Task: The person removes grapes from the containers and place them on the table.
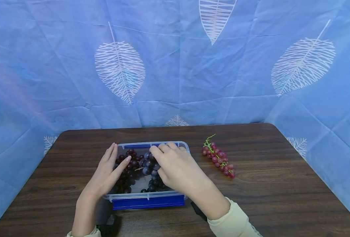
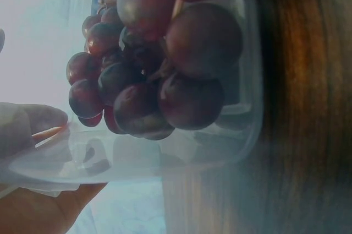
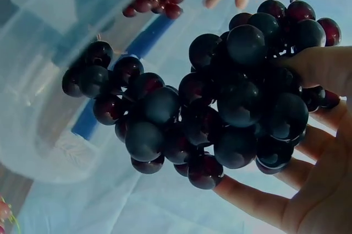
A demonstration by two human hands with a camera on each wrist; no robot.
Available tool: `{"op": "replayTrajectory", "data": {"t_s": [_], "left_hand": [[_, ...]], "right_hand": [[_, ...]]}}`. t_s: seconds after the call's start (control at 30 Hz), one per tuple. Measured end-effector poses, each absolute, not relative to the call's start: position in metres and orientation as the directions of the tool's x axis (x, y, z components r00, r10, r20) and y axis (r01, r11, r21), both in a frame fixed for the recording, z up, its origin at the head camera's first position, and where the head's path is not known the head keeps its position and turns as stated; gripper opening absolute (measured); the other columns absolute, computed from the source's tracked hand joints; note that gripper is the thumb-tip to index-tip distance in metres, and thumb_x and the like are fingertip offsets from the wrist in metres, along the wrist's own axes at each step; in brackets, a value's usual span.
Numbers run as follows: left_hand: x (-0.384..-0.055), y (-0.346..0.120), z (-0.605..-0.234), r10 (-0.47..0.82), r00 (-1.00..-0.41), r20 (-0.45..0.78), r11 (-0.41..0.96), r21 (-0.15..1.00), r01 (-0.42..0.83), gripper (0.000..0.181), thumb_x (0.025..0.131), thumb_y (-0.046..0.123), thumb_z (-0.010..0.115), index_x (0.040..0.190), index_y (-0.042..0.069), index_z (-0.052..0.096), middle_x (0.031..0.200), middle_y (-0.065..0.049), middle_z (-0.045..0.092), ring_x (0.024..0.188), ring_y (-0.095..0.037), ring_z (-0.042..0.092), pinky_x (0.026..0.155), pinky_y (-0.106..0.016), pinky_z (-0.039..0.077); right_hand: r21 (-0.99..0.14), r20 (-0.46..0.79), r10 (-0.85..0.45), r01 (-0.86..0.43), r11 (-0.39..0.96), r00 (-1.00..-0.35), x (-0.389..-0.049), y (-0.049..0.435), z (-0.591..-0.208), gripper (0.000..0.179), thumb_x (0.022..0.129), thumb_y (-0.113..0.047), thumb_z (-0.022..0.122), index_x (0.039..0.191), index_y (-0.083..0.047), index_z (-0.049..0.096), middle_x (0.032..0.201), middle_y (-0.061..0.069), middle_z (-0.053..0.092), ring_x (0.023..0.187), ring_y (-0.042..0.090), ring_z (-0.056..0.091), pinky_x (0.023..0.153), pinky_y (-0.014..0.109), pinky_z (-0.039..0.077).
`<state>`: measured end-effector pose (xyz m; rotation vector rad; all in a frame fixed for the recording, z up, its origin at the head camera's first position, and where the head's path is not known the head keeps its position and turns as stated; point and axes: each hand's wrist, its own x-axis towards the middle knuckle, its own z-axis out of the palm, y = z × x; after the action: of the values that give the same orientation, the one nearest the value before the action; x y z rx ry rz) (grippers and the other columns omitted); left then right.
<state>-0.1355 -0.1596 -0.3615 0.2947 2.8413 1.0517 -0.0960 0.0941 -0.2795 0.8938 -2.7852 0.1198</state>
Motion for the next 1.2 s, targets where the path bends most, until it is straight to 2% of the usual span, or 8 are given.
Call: {"op": "replayTrajectory", "data": {"t_s": [0.13, 0.53, 0.63, 0.87, 1.2], "left_hand": [[-0.136, -0.16, -0.361, 0.212, -0.977, -0.03, 0.744, 0.653, 0.141, 0.094, 0.109, 0.059, 0.042, 0.168, 0.0, -0.001, 0.176, -0.026, -0.004, 0.16, -0.052, 0.0, 0.122, -0.075, 0.009], [-0.136, -0.159, -0.362, 0.208, -0.977, -0.037, 0.749, 0.649, 0.135, 0.094, 0.109, 0.06, 0.042, 0.168, 0.0, -0.002, 0.175, -0.026, -0.004, 0.16, -0.052, -0.001, 0.122, -0.075, 0.009], [-0.135, -0.159, -0.362, 0.209, -0.977, -0.039, 0.75, 0.648, 0.134, 0.094, 0.109, 0.06, 0.041, 0.168, 0.0, -0.002, 0.175, -0.026, -0.004, 0.16, -0.053, -0.001, 0.122, -0.075, 0.009], [-0.135, -0.16, -0.362, 0.209, -0.977, -0.037, 0.749, 0.649, 0.136, 0.094, 0.109, 0.06, 0.042, 0.168, 0.0, -0.002, 0.175, -0.026, -0.004, 0.16, -0.053, 0.0, 0.122, -0.075, 0.009], [-0.135, -0.159, -0.363, 0.208, -0.978, -0.036, 0.75, 0.648, 0.135, 0.094, 0.109, 0.06, 0.041, 0.168, 0.0, -0.002, 0.175, -0.026, -0.004, 0.16, -0.053, 0.0, 0.122, -0.076, 0.009]], "right_hand": [[-0.005, 0.278, -0.564, -0.588, 0.809, -0.777, -0.092, 0.1, -0.273, 0.045, 0.093, -0.01, 0.077, 0.136, -0.01, 0.064, 0.126, 0.008, 0.072, 0.115, 0.027, 0.066, 0.093, 0.041, 0.06], [-0.017, 0.328, -0.519, -0.555, 0.832, -0.789, -0.085, 0.127, -0.261, 0.046, 0.09, -0.003, 0.074, 0.135, -0.004, 0.063, 0.123, 0.011, 0.072, 0.112, 0.03, 0.066, 0.076, 0.037, 0.058], [-0.009, 0.337, -0.509, -0.543, 0.839, -0.792, -0.084, 0.132, -0.261, 0.045, 0.089, -0.003, 0.074, 0.134, -0.004, 0.064, 0.121, 0.01, 0.072, 0.112, 0.03, 0.066, 0.077, 0.037, 0.059], [-0.011, 0.335, -0.482, -0.515, 0.857, -0.81, -0.081, 0.143, -0.261, 0.046, 0.09, -0.003, 0.075, 0.133, -0.004, 0.063, 0.122, 0.01, 0.072, 0.115, 0.031, 0.067, 0.09, 0.043, 0.06], [-0.032, 0.363, -0.444, -0.487, 0.873, -0.819, -0.078, 0.155, -0.26, 0.04, 0.088, -0.001, 0.074, 0.127, -0.005, 0.065, 0.117, 0.008, 0.073, 0.108, 0.029, 0.066, 0.081, 0.041, 0.058]]}}
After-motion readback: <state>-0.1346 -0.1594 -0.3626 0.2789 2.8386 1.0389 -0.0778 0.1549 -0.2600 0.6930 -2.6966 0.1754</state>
